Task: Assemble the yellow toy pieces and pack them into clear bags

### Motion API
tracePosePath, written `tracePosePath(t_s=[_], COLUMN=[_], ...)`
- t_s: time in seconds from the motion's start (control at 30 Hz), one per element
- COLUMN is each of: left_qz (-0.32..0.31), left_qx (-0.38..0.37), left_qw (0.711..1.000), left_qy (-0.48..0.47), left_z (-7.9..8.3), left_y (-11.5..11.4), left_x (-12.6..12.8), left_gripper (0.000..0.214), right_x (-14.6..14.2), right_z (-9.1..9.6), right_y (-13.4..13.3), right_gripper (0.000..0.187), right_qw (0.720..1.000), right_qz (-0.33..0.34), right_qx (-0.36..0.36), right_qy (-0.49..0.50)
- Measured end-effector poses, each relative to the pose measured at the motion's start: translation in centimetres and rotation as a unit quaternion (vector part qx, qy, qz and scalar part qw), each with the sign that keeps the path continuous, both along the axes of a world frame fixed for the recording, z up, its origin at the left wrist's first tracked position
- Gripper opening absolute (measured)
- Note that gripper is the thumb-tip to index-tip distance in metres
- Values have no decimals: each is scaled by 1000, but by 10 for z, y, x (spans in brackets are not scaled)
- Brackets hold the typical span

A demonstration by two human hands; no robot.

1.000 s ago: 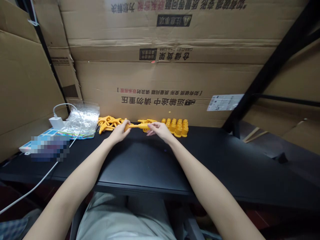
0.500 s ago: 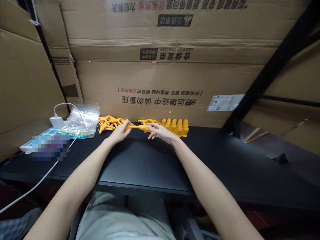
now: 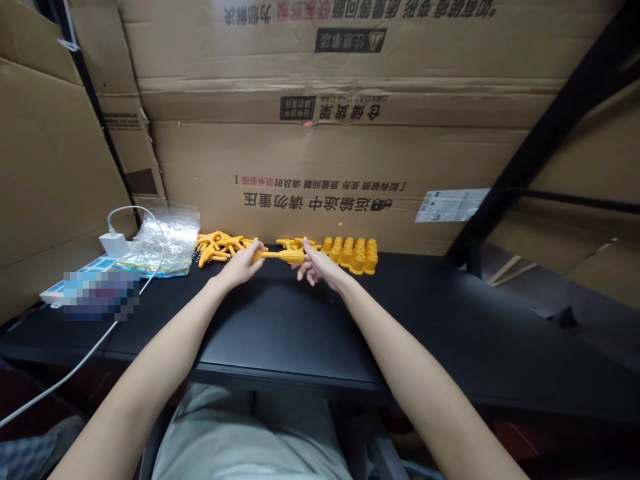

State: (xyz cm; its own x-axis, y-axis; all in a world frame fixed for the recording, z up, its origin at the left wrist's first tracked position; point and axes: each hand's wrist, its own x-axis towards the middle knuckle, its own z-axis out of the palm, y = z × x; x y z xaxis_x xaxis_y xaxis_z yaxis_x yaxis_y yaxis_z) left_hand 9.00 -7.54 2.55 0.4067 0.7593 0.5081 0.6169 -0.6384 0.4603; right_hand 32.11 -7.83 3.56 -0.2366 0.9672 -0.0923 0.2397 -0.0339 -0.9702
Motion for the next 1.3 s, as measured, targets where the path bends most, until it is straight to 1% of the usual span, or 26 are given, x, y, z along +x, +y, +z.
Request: tracePosePath(t_s=[0.03, 0.07, 0.1, 0.17, 0.2, 0.3, 0.4, 0.47, 0.53, 0.67, 0.73, 0.83, 0.87, 0.9, 0.97, 1.03, 1.2, 1.3], left_qz=[4, 7, 9, 11, 13, 12, 4, 3, 6, 5, 6, 7, 7, 7, 8, 7, 2, 7], left_qx=[-2, -5, -7, -11, -14, -19, -17, -22, -29, -23, -19, -24, -26, -27, -30, -30, -29, -40], left_qw=[1000, 1000, 1000, 1000, 1000, 1000, 999, 999, 999, 999, 999, 999, 999, 999, 998, 998, 998, 998], left_qy=[0, -1, -3, -7, -9, -18, -26, -29, -30, -30, -31, -35, -38, -41, -46, -49, -57, -55], left_z=[0, -1, -1, -1, -1, -1, 0, 0, 0, 0, -1, -2, -2, -2, -1, -1, -1, -1], left_y=[1, 2, 2, 3, 3, 1, 1, 0, 0, 1, 2, 3, 3, 3, 2, 2, 2, 2], left_x=[-1, -1, -2, -2, -2, -2, -1, -1, -2, -2, -2, -2, -2, -2, -2, -2, -2, -2], left_gripper=[15, 15, 15, 15, 15, 15, 19, 20, 20, 20, 20, 21, 22, 22, 22, 23, 24, 24], right_x=[2, 5, 8, 11, 11, 8, 2, 1, 2, 10, 14, 16, 16, 15, 14, 11, 6, 7], right_z=[0, 1, 0, -1, -2, -3, -3, -2, -2, -4, -6, -7, -7, -7, -6, -4, -3, -4], right_y=[0, 0, 1, 2, 3, 4, 3, 3, 2, 3, 4, 6, 6, 6, 6, 5, 4, 3], right_gripper=[60, 48, 41, 46, 45, 27, 33, 36, 36, 27, 28, 43, 45, 44, 35, 29, 37, 33], right_qw=[1000, 999, 997, 992, 990, 991, 995, 996, 996, 993, 992, 992, 992, 992, 991, 991, 995, 995], right_qz=[18, 35, 49, 66, 68, 46, 14, 10, 28, 91, 106, 91, 83, 77, 76, 76, 39, 45], right_qx=[2, 13, 34, 82, 100, 110, 91, 80, 70, 47, 51, 75, 85, 94, 106, 106, 84, 83], right_qy=[13, 30, 48, 71, 73, 60, 45, 44, 49, 55, 54, 50, 47, 43, 37, 33, 27, 35])
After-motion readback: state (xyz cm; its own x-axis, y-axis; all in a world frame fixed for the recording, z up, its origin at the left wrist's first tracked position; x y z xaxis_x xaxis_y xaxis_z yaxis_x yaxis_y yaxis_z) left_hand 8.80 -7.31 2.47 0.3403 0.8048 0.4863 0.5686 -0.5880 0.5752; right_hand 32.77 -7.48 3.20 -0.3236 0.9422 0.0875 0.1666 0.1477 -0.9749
